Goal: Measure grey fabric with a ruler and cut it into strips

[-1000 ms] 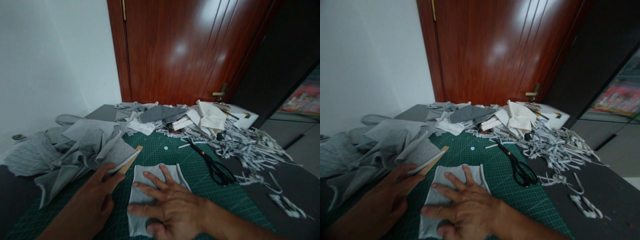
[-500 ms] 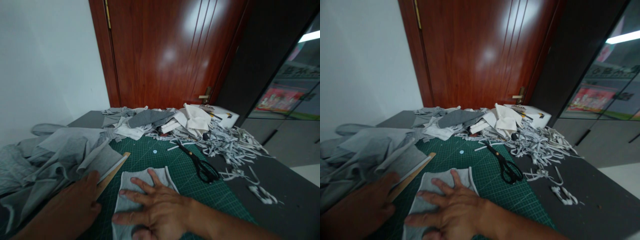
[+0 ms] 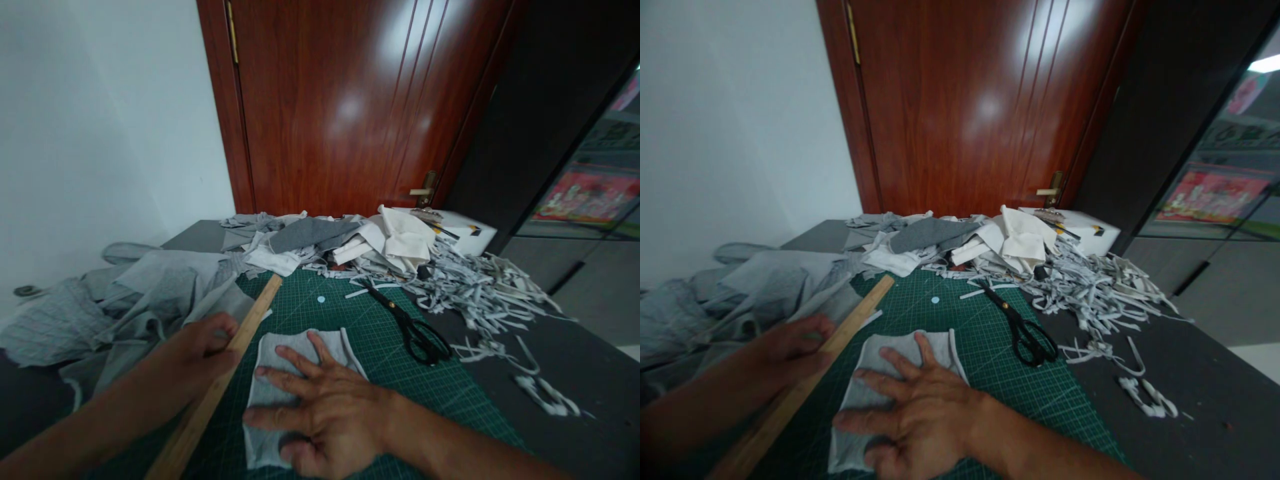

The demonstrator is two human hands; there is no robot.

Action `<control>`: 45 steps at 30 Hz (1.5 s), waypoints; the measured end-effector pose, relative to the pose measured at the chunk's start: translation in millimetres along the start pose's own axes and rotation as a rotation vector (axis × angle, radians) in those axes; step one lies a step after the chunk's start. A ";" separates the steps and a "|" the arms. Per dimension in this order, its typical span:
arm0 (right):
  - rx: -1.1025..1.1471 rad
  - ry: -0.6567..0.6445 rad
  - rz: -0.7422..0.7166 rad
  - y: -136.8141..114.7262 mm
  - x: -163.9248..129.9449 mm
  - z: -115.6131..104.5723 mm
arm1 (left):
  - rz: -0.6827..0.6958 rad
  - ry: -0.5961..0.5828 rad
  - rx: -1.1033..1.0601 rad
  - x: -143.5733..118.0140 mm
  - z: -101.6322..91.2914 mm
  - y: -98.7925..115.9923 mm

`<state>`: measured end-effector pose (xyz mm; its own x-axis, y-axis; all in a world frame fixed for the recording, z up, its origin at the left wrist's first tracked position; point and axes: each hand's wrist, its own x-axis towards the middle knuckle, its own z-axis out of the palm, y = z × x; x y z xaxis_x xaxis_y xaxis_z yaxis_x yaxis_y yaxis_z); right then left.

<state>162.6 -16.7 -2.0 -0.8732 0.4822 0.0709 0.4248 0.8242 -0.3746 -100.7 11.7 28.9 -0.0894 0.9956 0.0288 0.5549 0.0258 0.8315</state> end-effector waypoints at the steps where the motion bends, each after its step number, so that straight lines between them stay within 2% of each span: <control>1: -0.008 0.000 -0.002 0.2 0.6 0.4 | -0.012 0.015 -0.084 -4.8 10.4 4.4; 5: -0.062 0.013 -0.038 2.6 3.2 0.9 | -0.044 0.016 -0.419 -21.5 60.1 13.1; 8: -0.070 0.026 -0.069 5.4 3.9 1.5 | -0.038 -0.024 -0.624 -26.1 85.0 10.2; 13: -0.074 0.033 -0.067 5.9 4.3 4.3 | 0.083 0.080 -0.658 -25.2 94.7 -5.5; 20: -0.032 0.036 -0.022 2.9 2.3 3.6 | 0.077 0.164 -0.715 -19.1 98.5 -20.5; 24: 0.025 0.080 0.037 8.5 -0.4 6.2 | 0.141 0.112 -0.566 -19.7 97.3 -20.9; 27: 0.038 0.089 0.091 10.2 -0.8 9.0 | 0.283 0.097 -0.376 -19.8 96.6 -24.1; 30: 0.043 0.152 0.140 8.7 -0.9 10.9 | 0.414 0.113 -0.116 -19.1 97.8 -32.1; 34: 0.050 0.190 0.134 7.0 -0.6 10.5 | 0.571 0.094 0.147 -20.2 100.1 -41.1; 40: 0.089 0.188 0.146 5.6 -1.5 3.4 | 0.735 0.024 0.320 -22.6 101.5 -48.9; 45: 0.105 0.080 0.222 10.6 -11.1 -2.0 | 0.786 -0.027 0.433 -22.8 97.8 -51.2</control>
<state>177.2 -12.8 -4.9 -0.7378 0.6734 0.0478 0.5730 0.6621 -0.4830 -46.1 -3.4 -68.6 0.4643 0.7420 0.4835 0.7116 -0.6376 0.2952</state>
